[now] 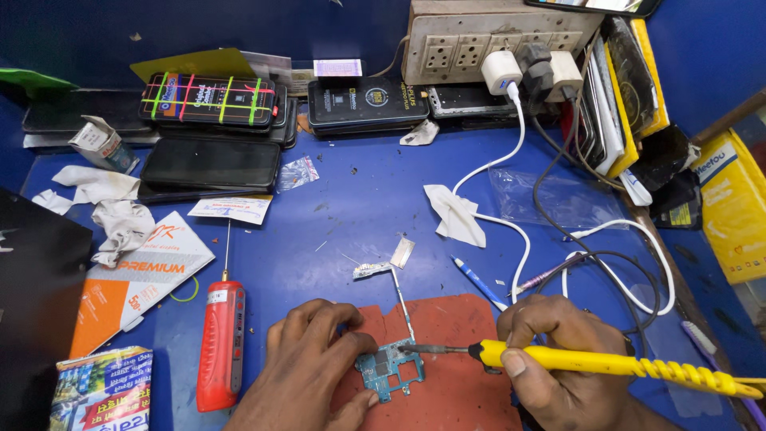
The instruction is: The person holds a phone motherboard steady on a red mat with one hand while using a yellow soldering iron to solder components on the board, repositioning the board and continuing to solder different points across the episode.
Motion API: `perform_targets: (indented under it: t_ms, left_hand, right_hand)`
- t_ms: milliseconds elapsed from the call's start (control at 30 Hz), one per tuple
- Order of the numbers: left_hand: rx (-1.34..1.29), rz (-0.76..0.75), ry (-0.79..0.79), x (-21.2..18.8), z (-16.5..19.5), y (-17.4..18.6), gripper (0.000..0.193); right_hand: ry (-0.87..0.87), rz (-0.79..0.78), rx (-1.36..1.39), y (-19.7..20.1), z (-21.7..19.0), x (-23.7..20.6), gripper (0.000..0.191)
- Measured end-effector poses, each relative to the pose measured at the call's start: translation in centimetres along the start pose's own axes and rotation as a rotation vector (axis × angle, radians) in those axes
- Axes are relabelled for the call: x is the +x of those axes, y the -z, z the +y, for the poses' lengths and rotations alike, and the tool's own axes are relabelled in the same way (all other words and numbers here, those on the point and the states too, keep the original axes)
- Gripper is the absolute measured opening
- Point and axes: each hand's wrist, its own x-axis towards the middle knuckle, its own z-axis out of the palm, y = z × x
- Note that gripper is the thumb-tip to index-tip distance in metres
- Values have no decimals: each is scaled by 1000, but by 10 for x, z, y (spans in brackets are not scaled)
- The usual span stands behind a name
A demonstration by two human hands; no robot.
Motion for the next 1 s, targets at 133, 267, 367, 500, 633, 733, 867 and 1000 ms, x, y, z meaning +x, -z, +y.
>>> perform_targets:
  t_ms: [133,267,367,500,633,733,867,1000]
  left_hand:
    - [1,0,1,0,0,0,52]
    - [-5,4,3,-1,1,1,52]
    - [0,9,-3,-1,1,2,52]
    - [-1,2,-10,0,0,2,52]
    - [-10,-5,-3,-1,0,3,52]
    - [-7,0,-7,0,0,2,52]
    - [-4,17,-22,-1,0,2,53]
    - [-10,2,-17,-1,0,2,52]
  right_hand:
    - [-18,-1,8,0,-1,0,13]
    - [-13,-1,9,0,-1,0,12]
    - [-25,2,9,1,-1,-1,13]
    - [-21,-8,-1,1,0,-1,13]
    - [-20,1,0,1,1,-1,13]
    - [-29,-2,4,0,1,-1,12]
    - [-42,4,-15,0,0,-1,12]
    - [-47,0,-30,1,0,-1,12]
